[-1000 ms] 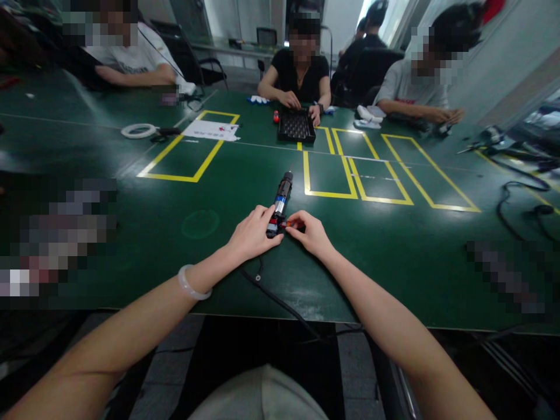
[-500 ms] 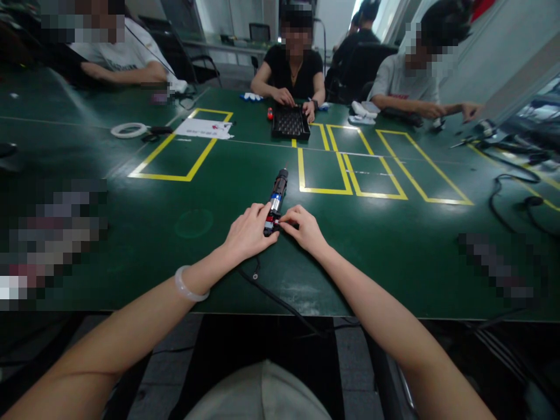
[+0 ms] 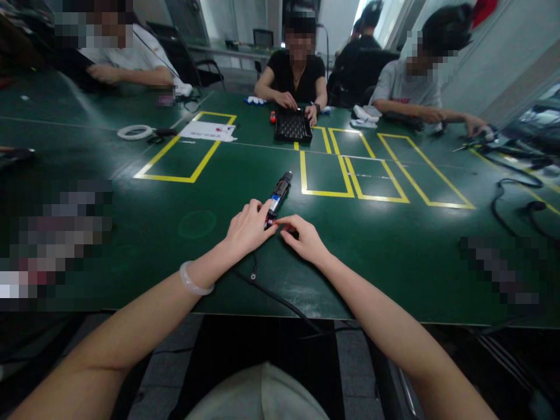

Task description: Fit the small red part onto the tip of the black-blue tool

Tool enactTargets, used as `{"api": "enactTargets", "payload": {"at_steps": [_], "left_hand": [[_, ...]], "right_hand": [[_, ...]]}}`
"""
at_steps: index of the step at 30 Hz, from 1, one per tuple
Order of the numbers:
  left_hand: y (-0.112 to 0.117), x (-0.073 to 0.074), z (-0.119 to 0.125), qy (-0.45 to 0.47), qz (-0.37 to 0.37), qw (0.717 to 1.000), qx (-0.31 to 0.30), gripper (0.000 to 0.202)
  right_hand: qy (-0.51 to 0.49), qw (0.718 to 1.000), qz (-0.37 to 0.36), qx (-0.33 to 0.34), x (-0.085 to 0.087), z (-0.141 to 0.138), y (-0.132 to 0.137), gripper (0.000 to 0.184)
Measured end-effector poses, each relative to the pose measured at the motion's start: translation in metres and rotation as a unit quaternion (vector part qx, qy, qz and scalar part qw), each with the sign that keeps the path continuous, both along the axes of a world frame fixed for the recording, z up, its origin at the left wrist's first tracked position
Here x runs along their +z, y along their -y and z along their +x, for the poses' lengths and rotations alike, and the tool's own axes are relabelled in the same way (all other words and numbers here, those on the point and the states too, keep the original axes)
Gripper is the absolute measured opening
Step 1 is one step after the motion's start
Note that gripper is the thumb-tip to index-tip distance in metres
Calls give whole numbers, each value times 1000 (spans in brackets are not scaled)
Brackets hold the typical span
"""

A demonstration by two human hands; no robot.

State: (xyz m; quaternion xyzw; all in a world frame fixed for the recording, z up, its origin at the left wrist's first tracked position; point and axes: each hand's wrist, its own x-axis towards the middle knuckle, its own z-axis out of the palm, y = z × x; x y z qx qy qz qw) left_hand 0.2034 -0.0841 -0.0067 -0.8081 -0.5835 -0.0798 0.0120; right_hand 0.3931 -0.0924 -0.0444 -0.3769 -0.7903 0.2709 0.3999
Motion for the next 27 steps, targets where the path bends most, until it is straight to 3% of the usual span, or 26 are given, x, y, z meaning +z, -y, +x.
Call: {"api": "enactTargets", "payload": {"at_steps": [8, 20, 27], "left_hand": [[-13, 4, -35, -31, -8, 999, 32, 64], [-65, 1, -151, -2, -39, 978, 203, 69], [-80, 5, -199, -5, -40, 967, 251, 66]], "right_hand": [[-19, 999, -28, -23, -4, 12, -6, 21], [-11, 999, -32, -30, -2, 14, -6, 16], [-2, 999, -33, -31, -2, 14, -6, 14]]}}
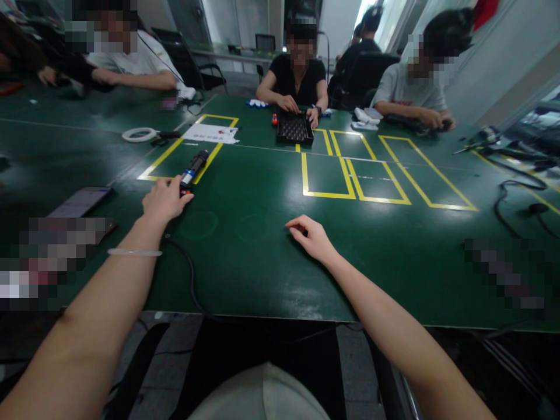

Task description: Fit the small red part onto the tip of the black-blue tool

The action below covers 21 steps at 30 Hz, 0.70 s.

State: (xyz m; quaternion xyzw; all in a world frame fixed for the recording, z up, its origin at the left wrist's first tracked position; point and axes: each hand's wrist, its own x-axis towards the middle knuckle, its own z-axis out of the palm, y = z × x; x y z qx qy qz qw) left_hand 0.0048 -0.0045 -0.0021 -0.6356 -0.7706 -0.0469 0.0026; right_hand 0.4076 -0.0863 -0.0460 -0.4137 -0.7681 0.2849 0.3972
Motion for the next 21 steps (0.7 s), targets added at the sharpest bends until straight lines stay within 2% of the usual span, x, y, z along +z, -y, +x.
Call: {"api": "enactTargets", "payload": {"at_steps": [4, 7, 10, 14, 21], "left_hand": [[-4, -4, -16, -23, 24, 999, 20, 68], [-2, -7, -20, -43, 70, 996, 18, 65], [3, -6, -17, -57, 101, 993, 7, 57], [8, -1, -8, -65, 82, 994, 6, 44], [13, 1, 1, -56, 97, 993, 41, 49]], "right_hand": [[4, 1000, -3, 6, -1, 0, 0, 14], [4, 1000, -4, 9, -1, 0, -1, 13], [9, 1000, -8, 10, -1, -1, -1, 13], [11, 1000, -11, 14, -1, -1, -1, 13], [12, 1000, -18, 10, -1, -1, -2, 13]]}}
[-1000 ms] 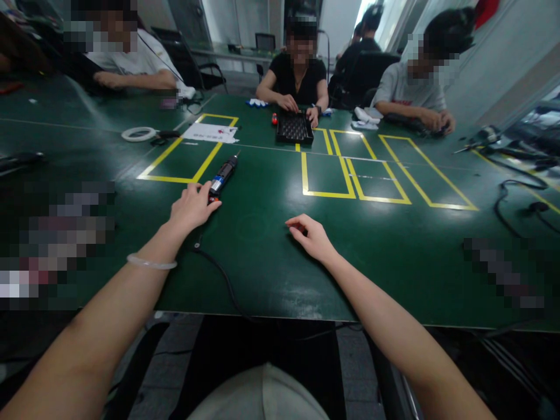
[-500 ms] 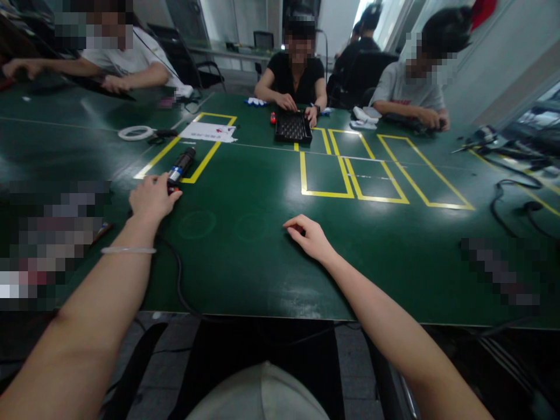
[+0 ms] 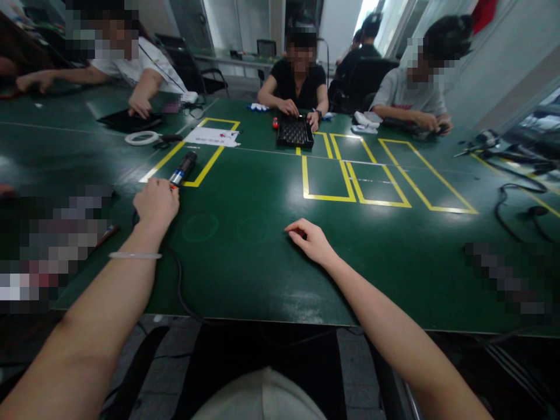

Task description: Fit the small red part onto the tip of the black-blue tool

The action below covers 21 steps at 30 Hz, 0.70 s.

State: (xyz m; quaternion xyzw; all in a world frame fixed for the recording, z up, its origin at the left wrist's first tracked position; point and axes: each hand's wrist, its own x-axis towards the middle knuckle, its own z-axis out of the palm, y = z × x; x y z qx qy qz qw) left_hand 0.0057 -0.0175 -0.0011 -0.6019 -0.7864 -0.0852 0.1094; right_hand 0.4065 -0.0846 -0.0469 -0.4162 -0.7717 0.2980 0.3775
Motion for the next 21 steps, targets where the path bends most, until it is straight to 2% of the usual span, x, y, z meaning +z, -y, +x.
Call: {"api": "enactTargets", "payload": {"at_steps": [5, 7, 9, 12, 15, 17, 19, 21], "left_hand": [[-1, 5, 10, 17, 46, 999, -19, 46], [-3, 8, 23, 43, 55, 996, -49, 45], [-4, 9, 44, 112, 35, 987, -105, 42], [-1, 9, 87, 248, -31, 940, -230, 38], [10, 7, 130, 356, -124, 864, -335, 42], [19, 5, 153, 393, -161, 820, -383, 43], [29, 4, 170, 412, -161, 796, -412, 38], [38, 3, 181, 418, -142, 786, -432, 29]], "right_hand": [[-2, 1000, -7, 2, 0, 0, 0, 13], [-4, 1000, -9, 2, 0, -1, -1, 13], [-5, 1000, -9, 1, 1, -1, -1, 14], [-14, 1000, -13, 1, 1, -1, -1, 15], [-41, 999, -35, -2, 1, -1, -1, 18], [-72, 995, -68, -2, 0, -2, -2, 20], [-115, 987, -110, 4, -1, -3, -3, 22], [-160, 976, -144, 14, -1, -4, -4, 24]]}}
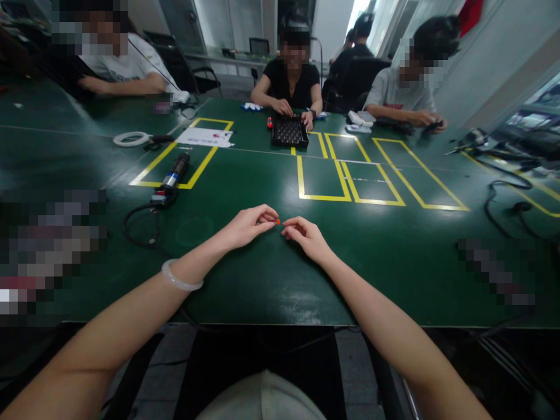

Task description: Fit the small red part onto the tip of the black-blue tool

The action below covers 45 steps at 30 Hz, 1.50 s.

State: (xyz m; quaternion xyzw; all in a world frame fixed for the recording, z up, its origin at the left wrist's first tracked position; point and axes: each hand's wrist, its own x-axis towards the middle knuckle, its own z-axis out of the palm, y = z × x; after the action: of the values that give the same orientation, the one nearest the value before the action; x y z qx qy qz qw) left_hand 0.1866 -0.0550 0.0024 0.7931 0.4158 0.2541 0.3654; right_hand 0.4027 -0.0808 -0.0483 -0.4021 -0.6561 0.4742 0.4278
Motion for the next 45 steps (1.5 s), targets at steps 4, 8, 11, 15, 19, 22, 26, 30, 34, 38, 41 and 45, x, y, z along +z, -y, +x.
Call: {"api": "enactTargets", "payload": {"at_steps": [4, 8, 11, 15, 19, 22, 26, 30, 34, 38, 41, 45], "left_hand": [[15, 0, 10, -23, 81, 996, -22, 17], [22, 0, 13, -63, 151, 986, -42, 16], [22, -2, 11, -43, 137, 989, -36, 18], [22, -4, 9, -12, 116, 993, -31, 15], [23, -3, 10, 0, 106, 994, -26, 13], [24, -3, 11, -6, 113, 993, -26, 18], [25, -5, 11, -38, 146, 988, -35, 21], [25, -3, 12, -41, 139, 989, -27, 18], [23, -4, 11, -26, 119, 992, -15, 19], [22, -7, 10, -40, 120, 992, -14, 22], [22, -8, 9, -44, 132, 990, -14, 26], [23, -7, 9, -51, 156, 986, -29, 24]], "right_hand": [[-67, 997, -37, 12, 1, -3, -1, 30], [-85, 995, -46, 6, 1, -3, 0, 35], [-72, 997, -26, -8, 1, -3, 0, 35], [-44, 999, 21, -11, 3, -4, 2, 31], [-34, 998, 45, -6, 4, -3, 3, 29], [-35, 999, 23, -17, 5, -2, 2, 30], [-63, 997, -33, -4, 6, -2, 1, 38], [-98, 993, -66, 13, 6, -3, 1, 42], [-118, 990, -69, 26, 5, -4, 1, 43], [-114, 990, -77, 24, 5, -2, 1, 39], [-113, 990, -85, 22, 7, -1, 1, 39], [-100, 991, -89, 33, 8, 0, 0, 40]]}}
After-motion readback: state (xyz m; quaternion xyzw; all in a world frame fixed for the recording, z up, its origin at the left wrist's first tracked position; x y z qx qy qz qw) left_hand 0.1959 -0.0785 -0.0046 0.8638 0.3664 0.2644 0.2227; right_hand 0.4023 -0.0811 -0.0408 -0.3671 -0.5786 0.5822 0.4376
